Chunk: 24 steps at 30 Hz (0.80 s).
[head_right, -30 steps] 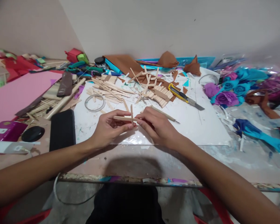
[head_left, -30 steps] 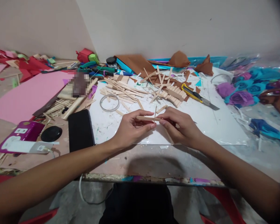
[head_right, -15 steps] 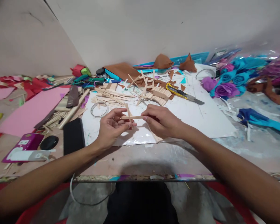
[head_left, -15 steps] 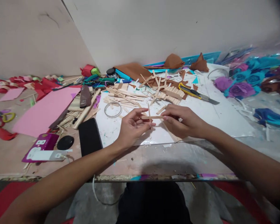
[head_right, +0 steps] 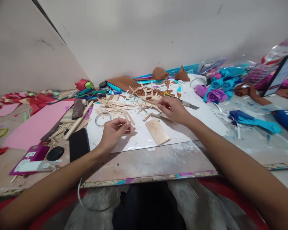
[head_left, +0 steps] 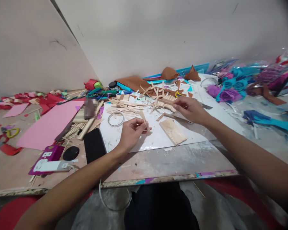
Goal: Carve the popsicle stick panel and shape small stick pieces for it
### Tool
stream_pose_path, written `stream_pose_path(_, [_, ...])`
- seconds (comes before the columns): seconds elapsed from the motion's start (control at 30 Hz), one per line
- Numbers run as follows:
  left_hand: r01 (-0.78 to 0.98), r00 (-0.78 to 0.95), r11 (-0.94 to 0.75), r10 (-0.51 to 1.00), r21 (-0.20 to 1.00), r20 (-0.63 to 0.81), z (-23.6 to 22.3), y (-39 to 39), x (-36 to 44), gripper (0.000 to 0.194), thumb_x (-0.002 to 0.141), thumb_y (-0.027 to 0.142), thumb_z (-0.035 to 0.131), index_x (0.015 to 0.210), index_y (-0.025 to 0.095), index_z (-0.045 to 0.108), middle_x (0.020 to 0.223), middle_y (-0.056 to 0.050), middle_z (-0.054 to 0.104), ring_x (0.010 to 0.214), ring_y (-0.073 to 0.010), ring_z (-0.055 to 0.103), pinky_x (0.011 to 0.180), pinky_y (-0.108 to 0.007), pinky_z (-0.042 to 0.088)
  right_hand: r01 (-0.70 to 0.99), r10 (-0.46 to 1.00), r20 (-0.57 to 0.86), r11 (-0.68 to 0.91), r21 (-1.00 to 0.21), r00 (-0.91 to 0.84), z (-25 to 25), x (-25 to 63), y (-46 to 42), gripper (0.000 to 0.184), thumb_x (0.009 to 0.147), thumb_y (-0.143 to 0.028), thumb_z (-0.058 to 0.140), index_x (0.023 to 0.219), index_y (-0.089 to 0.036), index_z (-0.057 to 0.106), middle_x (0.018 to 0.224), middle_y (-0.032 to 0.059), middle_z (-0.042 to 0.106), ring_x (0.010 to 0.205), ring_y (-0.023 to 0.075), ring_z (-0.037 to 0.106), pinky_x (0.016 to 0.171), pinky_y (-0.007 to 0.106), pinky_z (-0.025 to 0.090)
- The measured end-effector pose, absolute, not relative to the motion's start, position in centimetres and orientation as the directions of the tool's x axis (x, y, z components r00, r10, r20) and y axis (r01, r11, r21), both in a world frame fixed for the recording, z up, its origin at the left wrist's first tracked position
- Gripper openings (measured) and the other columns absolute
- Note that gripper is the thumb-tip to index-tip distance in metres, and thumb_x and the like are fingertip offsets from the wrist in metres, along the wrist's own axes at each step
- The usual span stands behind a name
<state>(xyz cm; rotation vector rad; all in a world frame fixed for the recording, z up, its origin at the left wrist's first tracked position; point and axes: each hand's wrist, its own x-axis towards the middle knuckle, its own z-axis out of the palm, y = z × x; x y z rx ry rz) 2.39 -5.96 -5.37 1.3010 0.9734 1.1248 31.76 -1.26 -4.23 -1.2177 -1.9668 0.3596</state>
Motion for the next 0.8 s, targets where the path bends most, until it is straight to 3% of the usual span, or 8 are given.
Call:
stream_pose_path(0.23, [-0.101,0.244,-0.004,0.969,0.995,0.029,-5.4,-5.9,2.6,0.029,0.085,0.04,0.079,0.088,0.014,0.067,0.086,-0.006,0.076,0.085,-0.0221,0.079,0.076,-0.032,0.066,0.607,0.794,0.435,0.607,-0.513,-0.426,-4.4,30.2,-2.4,0.014,0.097,-0.028,0.06,0.094,-0.018,0.07,0.08,0.0034,0.067,0.064,0.0134,0.053,0.062,0.029,0.039])
stream_pose_path(0.43, [-0.082,0.232,0.005,0.973,0.997,0.014,-5.7,-5.7,2.7,0.027,0.079,0.035,0.083,0.087,0.015,0.066,0.086,-0.005,0.076,0.083,-0.0203,0.079,0.08,-0.034,0.066,0.591,0.769,0.442,0.638,-0.493,-0.462,-4.6,29.4,-2.9,0.014,0.097,-0.028,0.06,0.096,-0.018,0.07,0.08,0.0037,0.067,0.066,0.0142,0.055,0.064,0.03,0.039])
stream_pose_path(0.8, [-0.083,0.316,0.074,0.948,0.994,-0.044,-6.1,-5.6,2.5,0.027,0.086,0.038,0.077,0.08,0.015,0.065,0.083,-0.008,0.077,0.08,-0.0203,0.079,0.079,-0.037,0.067,0.594,0.789,0.349,0.612,-0.523,-0.506,-4.1,27.9,-4.7,0.012,0.094,-0.025,0.059,0.097,-0.019,0.069,0.069,-0.0013,0.065,0.056,0.011,0.053,0.056,0.026,0.038])
